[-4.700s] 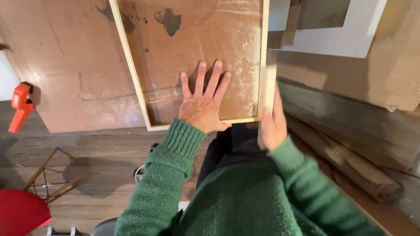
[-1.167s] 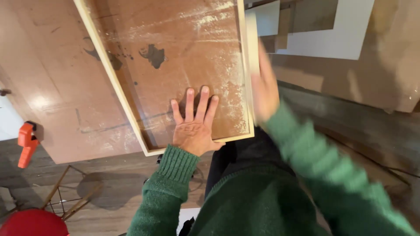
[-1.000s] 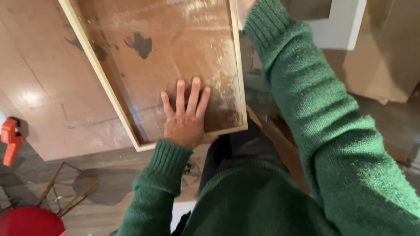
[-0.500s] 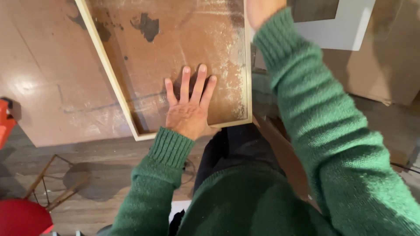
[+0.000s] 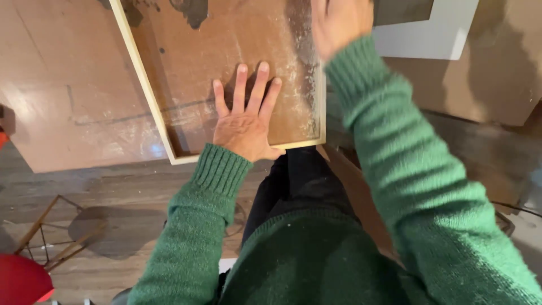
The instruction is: The recorder is sanding the inner and outer edges of a wooden frame using a sanding block.
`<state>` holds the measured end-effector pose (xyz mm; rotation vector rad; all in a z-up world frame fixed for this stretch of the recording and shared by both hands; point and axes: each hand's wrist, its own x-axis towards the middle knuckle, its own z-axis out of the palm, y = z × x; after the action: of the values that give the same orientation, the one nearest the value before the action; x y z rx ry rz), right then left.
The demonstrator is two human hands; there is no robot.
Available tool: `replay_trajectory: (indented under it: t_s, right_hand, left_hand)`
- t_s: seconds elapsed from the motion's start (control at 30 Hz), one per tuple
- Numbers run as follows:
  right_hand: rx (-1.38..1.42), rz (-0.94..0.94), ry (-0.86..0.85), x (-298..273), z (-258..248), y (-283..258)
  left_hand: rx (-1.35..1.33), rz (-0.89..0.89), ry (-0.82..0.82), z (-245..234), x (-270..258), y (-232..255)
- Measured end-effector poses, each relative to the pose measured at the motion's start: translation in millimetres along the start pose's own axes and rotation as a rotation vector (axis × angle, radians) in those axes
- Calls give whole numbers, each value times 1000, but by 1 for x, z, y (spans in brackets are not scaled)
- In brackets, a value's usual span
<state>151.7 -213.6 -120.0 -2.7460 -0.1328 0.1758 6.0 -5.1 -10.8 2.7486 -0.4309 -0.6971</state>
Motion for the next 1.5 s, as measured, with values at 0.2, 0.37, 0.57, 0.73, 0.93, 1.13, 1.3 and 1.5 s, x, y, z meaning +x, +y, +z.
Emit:
replay_trajectory:
  t_s: [0.2,0.37,0.57,0.73,0.93,1.13,1.3,1.5]
  right_hand:
    - [131,-170,100,-170,-68,-45]
    - [95,-155,172,-105,-55,-50]
    - [-77,-245,260,-68,-18,-20]
    - [73,-163,87,-212,-62,-46]
    - [93,-150,74,-98,-57,-48]
    - [100,-238,249,-89,-31,-23]
    - [412,-220,-4,-207,-70,-16]
    - [1367,489,-248,-311,-63,44]
  left_hand:
    - [-2,-6,7,1,0,-3]
    - [-7,0,-20,6,-8,0]
    - [1,5,-13,10,-12,1]
    - [26,-13,-33,2,-4,-5]
    - [8,-10,-45,8,-4,-2]
    - [0,-2,-68,11,-14,2]
    - [-1,-20,-78,1,-4,-3]
    - [1,-3,-79,6,-8,-3]
